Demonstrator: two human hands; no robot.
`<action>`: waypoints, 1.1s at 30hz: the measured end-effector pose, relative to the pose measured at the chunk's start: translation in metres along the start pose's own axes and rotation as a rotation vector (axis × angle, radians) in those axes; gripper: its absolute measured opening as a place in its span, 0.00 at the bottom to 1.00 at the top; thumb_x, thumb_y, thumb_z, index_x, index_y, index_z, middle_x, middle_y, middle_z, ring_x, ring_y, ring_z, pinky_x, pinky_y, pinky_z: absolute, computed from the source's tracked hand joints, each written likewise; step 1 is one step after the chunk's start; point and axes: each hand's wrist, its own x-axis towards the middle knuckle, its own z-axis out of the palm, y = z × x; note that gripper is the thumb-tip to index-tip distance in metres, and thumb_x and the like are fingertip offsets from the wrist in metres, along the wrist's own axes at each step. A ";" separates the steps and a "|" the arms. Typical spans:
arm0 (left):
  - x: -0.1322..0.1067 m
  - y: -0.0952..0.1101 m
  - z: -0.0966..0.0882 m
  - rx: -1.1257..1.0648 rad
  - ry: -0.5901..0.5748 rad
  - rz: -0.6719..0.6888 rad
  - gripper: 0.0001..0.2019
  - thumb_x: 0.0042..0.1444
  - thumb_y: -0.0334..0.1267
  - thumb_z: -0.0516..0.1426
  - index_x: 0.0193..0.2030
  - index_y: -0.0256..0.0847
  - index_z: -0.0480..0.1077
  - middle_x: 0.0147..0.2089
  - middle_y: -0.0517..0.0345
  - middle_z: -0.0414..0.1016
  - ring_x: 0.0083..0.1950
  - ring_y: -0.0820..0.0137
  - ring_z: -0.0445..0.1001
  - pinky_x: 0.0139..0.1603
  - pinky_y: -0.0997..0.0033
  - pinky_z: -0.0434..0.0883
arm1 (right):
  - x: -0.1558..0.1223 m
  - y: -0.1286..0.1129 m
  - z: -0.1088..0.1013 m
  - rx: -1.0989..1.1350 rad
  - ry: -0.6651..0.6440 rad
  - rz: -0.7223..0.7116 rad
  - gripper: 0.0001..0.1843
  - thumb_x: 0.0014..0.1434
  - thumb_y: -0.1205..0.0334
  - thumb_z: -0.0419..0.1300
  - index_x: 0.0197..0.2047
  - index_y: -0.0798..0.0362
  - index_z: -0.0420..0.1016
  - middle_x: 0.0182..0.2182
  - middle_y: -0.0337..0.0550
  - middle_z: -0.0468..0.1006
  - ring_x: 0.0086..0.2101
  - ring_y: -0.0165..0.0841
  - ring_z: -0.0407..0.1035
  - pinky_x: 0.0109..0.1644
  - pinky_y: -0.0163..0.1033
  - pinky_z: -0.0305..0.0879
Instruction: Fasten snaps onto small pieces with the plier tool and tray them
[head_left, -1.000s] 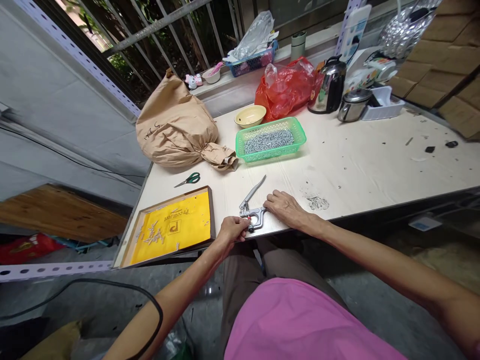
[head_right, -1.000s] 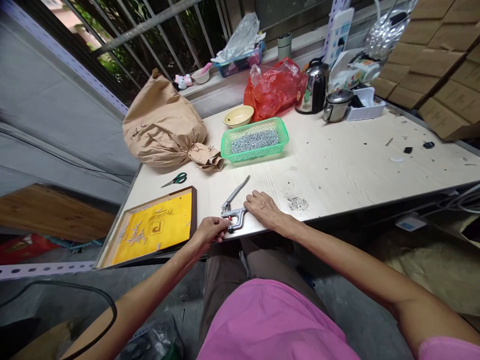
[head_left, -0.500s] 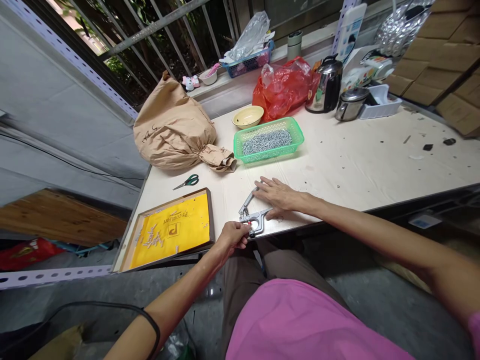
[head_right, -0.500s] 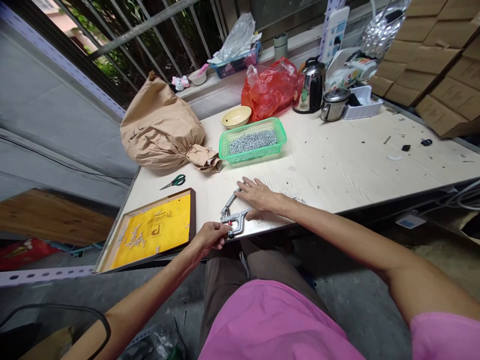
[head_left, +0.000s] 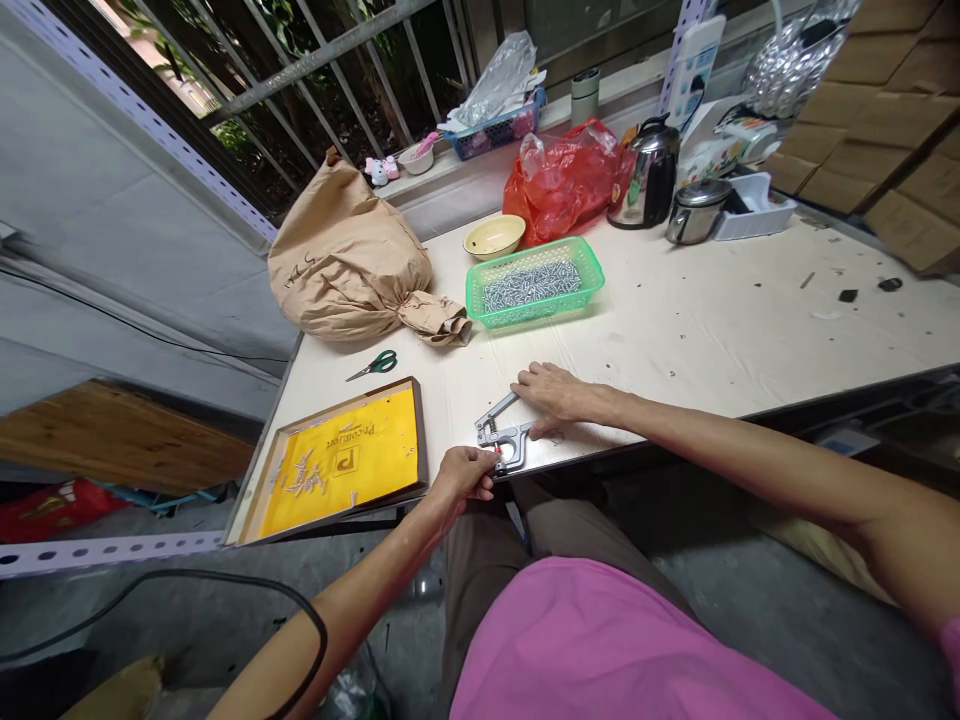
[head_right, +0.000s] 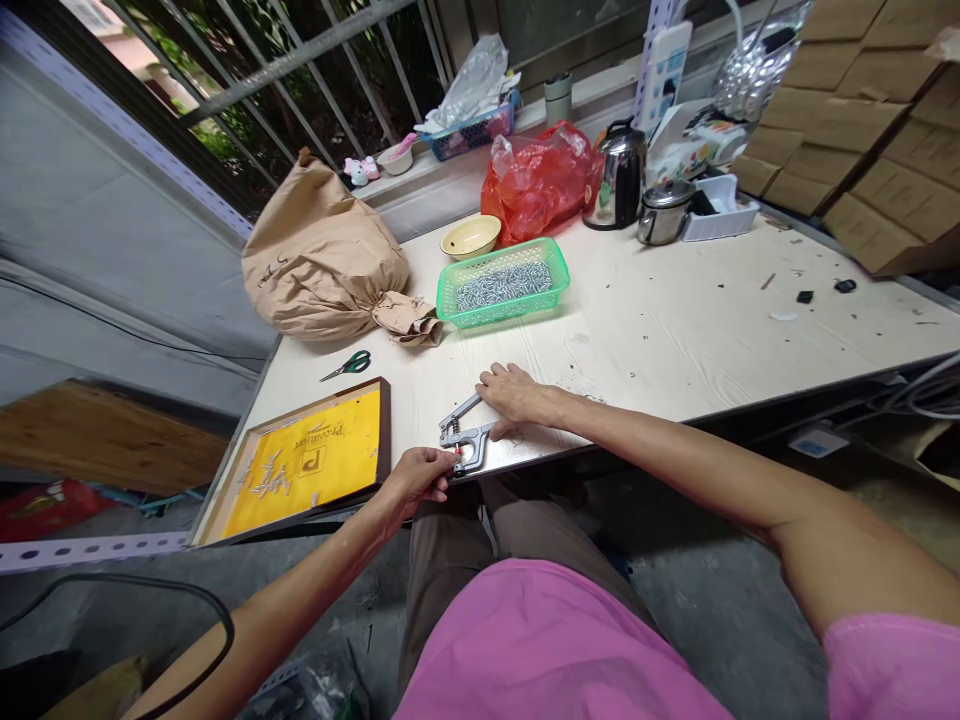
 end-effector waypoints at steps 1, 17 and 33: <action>0.000 0.000 0.000 -0.007 0.003 0.008 0.15 0.49 0.42 0.63 0.24 0.34 0.65 0.15 0.67 0.62 0.15 0.81 0.61 0.17 0.80 0.65 | -0.002 0.001 0.001 0.003 0.003 -0.005 0.35 0.46 0.41 0.65 0.50 0.59 0.69 0.45 0.55 0.70 0.45 0.44 0.60 0.45 0.45 0.58; 0.022 0.022 0.017 0.994 0.190 0.945 0.27 0.53 0.40 0.59 0.60 0.38 0.60 0.59 0.45 0.65 0.59 0.58 0.62 0.57 0.58 0.63 | -0.022 -0.011 -0.009 0.084 -0.009 0.061 0.22 0.51 0.56 0.65 0.47 0.58 0.70 0.43 0.52 0.71 0.45 0.41 0.62 0.44 0.40 0.62; 0.026 0.050 0.028 1.299 0.072 0.929 0.13 0.57 0.43 0.55 0.46 0.40 0.68 0.44 0.49 0.68 0.49 0.59 0.66 0.46 0.62 0.67 | -0.033 -0.020 -0.009 0.054 -0.071 0.191 0.12 0.55 0.60 0.62 0.41 0.57 0.74 0.41 0.53 0.73 0.44 0.42 0.66 0.39 0.39 0.62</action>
